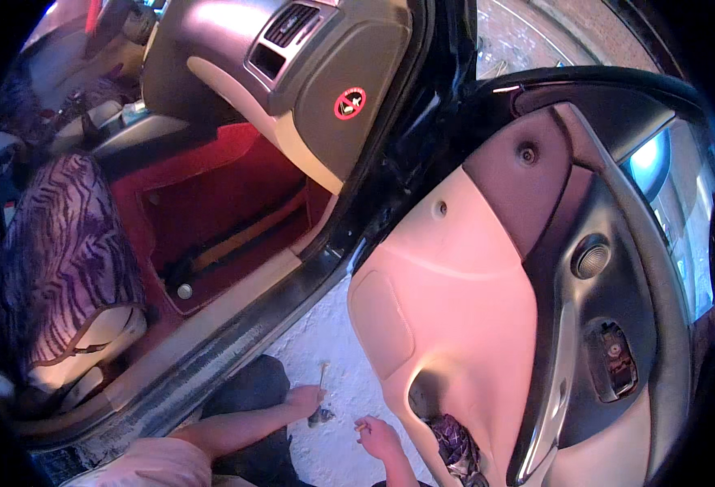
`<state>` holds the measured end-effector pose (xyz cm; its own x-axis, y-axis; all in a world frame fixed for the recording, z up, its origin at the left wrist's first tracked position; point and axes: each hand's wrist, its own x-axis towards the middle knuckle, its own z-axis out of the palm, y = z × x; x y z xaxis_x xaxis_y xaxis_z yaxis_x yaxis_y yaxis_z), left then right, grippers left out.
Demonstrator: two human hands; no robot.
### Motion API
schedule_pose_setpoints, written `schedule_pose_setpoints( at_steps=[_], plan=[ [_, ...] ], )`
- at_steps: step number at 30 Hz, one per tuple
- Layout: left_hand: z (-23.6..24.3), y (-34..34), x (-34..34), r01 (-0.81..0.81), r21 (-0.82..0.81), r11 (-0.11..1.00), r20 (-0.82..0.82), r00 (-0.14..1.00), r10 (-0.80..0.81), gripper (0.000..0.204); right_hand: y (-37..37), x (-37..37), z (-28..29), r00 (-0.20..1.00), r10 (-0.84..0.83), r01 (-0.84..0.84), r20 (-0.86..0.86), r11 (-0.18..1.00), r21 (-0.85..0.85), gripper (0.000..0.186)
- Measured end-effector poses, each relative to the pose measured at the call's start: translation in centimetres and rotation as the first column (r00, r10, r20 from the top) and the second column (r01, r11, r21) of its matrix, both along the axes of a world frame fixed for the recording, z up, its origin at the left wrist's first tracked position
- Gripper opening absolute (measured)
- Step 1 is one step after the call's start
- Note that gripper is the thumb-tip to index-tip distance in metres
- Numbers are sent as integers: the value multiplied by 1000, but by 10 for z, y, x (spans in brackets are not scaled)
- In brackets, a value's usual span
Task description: The person uses a screwdriver to remove screws from the interior door panel of a car. They systematically unscrew fasteners located around the door handle and the lower edge of the panel, then pull the panel away from the door frame to detach it.
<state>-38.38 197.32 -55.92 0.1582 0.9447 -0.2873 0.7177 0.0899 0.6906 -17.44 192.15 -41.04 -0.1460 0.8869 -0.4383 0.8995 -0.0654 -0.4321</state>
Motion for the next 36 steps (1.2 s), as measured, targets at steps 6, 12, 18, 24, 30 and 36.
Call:
schedule_pose_setpoints(
  at_steps=[6,12,18,24,30,36],
  plan=[
    [118,17,-63,-77,-142,987,809,566,160,43,15,-11,5,994,62,-64,91,998,16,27],
    [132,-43,-61,257,-796,548,601,232,765,40,15,0,-25,993,82,-82,87,997,-3,28],
    [283,-15,-114,136,-573,808,811,238,535,36,18,13,-61,999,32,-34,-19,994,-107,32],
    [264,-28,-162,-98,137,986,634,773,-12,58,23,5,-54,995,103,-102,11,994,-48,33],
    [410,-16,-183,-174,795,580,300,945,-127,52,22,-6,-47,998,49,-45,37,995,-92,33],
    [469,8,-162,-264,887,378,345,924,-165,46,28,-5,-42,984,157,-158,78,988,-4,32]
  ],
)
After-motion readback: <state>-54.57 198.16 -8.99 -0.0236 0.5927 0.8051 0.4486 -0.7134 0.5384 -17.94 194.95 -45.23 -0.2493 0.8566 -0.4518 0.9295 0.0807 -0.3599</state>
